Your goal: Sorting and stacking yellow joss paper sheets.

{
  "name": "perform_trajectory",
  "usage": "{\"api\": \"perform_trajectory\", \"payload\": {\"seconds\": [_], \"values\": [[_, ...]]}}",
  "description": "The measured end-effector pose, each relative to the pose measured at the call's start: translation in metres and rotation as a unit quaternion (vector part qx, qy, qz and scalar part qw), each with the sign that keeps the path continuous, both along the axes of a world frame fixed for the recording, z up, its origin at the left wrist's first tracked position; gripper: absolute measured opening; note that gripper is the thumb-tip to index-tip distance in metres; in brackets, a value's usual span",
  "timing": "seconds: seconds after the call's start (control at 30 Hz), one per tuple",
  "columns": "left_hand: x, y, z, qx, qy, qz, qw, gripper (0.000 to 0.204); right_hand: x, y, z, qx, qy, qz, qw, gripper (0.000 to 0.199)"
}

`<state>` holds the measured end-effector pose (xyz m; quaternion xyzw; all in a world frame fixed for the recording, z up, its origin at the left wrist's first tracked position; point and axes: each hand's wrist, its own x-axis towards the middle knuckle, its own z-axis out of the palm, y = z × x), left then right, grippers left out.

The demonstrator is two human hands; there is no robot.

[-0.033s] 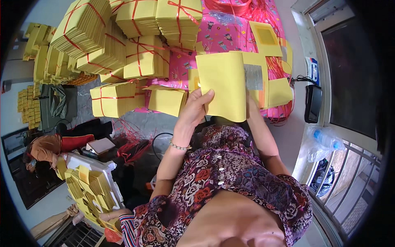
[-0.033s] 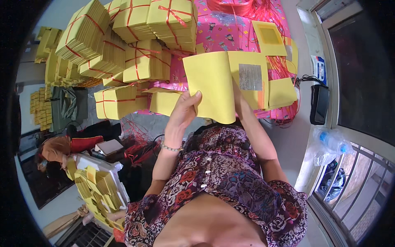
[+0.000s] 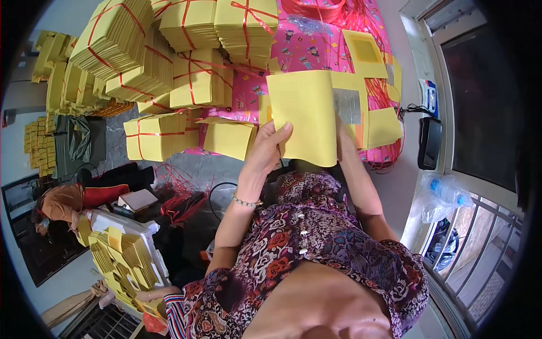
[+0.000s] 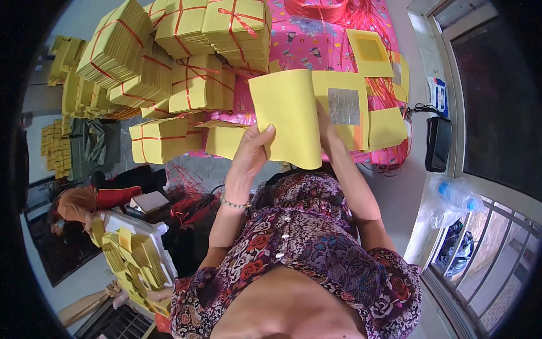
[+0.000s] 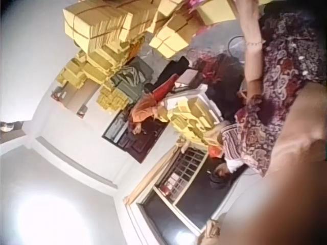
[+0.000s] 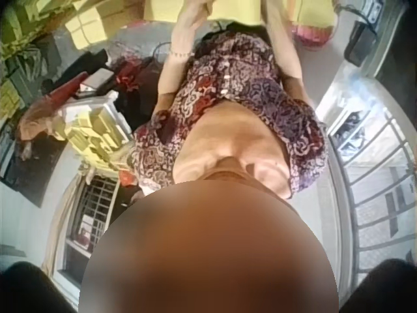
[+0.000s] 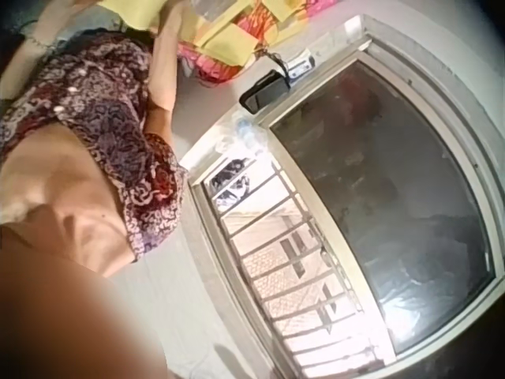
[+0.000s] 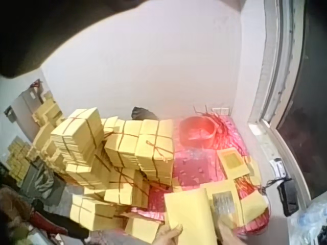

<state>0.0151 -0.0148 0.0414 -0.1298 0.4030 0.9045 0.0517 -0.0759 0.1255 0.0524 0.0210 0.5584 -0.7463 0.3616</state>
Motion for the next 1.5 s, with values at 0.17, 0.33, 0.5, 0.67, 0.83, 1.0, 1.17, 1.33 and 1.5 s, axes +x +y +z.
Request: {"api": "perform_trajectory", "payload": {"seconds": [0.17,0.33,0.5,0.67,0.83,1.0,1.17,1.33,1.5], "values": [[0.006,-0.005,0.006,-0.211,0.036,0.071,0.974,0.026,-0.023,0.018,-0.032,-0.209,0.014,0.011,0.978,0.054],[0.007,-0.002,-0.013,-0.362,0.083,0.099,0.923,0.024,-0.003,0.012,-0.011,-0.141,0.234,0.033,0.961,0.052],[0.008,0.008,0.010,-0.369,0.104,0.118,0.916,0.033,0.000,0.010,-0.010,-0.100,0.242,0.030,0.965,0.049],[0.005,0.009,0.036,-0.348,0.165,0.170,0.907,0.050,0.003,0.011,-0.007,-0.117,0.226,0.044,0.966,0.046],[0.005,0.004,0.040,-0.384,0.140,0.129,0.904,0.048,0.009,0.008,0.000,-0.115,0.226,0.045,0.966,0.046],[0.007,0.007,0.037,-0.397,0.145,0.121,0.898,0.043,0.012,0.008,-0.001,-0.110,0.229,0.036,0.966,0.050],[0.011,0.013,0.038,-0.393,0.150,0.130,0.898,0.039,0.017,0.007,0.005,-0.128,0.216,0.014,0.968,0.050],[0.011,0.010,0.035,-0.385,0.137,0.127,0.904,0.038,0.018,0.007,0.006,-0.120,0.213,0.013,0.970,0.050],[0.002,0.006,0.032,-0.305,0.095,0.126,0.939,0.040,0.013,-0.002,0.004,-0.093,0.176,-0.003,0.980,0.035]]}}
